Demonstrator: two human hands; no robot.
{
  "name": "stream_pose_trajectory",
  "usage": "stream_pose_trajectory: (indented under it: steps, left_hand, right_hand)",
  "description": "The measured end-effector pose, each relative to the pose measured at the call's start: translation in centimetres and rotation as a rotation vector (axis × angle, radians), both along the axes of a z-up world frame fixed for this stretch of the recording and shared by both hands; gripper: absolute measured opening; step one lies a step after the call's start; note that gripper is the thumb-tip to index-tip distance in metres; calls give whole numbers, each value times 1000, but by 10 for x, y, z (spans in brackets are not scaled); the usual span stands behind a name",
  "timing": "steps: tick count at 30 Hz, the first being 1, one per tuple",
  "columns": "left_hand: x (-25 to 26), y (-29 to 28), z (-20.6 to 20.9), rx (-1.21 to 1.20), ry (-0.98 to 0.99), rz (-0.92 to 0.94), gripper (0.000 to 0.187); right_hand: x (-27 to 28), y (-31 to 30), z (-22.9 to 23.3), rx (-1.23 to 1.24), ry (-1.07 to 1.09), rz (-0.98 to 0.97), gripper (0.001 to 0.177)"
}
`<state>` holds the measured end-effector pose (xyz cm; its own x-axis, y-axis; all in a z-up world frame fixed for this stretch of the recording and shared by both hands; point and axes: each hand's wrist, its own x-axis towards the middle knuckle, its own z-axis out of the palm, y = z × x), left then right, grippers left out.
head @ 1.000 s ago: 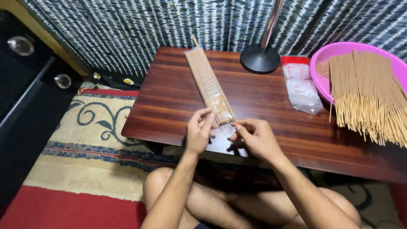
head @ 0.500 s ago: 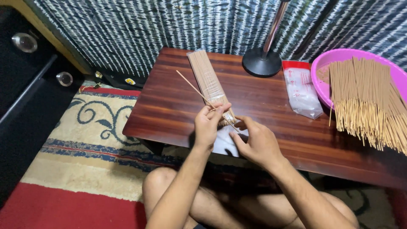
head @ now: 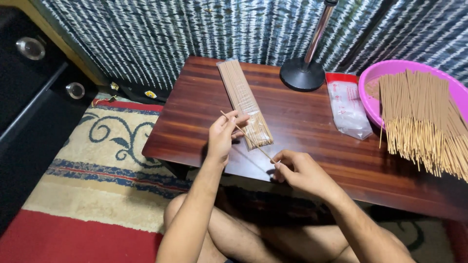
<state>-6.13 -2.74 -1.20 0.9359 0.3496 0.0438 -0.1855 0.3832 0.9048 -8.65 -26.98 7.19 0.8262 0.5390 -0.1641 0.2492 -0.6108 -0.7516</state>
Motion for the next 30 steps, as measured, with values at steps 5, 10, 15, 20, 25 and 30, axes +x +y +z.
stream_pose_trajectory:
  steps: [5, 10, 15, 20, 25, 30]
  left_hand:
    - [-17, -38, 15, 52, 26, -45, 28]
    - [-25, -43, 9, 414, 93, -36, 22]
    - [-39, -11, -6, 1288, -184, 300, 33]
    - [-35, -22, -15, 1549, -232, 285, 33]
    - [-37, -30, 1, 1581, -296, 374, 21]
    - [-33, -32, -1, 1522, -266, 429, 25]
  right_hand:
    - [9, 20, -10, 162, 123, -57, 25]
    - [14, 25, -12, 164, 89, -45, 23]
    - [17, 7, -15, -30, 50, -70, 20]
    - [11, 2, -22, -95, 31, -44, 18]
    - [4, -4, -19, -138, 7, -28, 20]
    - [5, -4, -21, -165, -3, -19, 23]
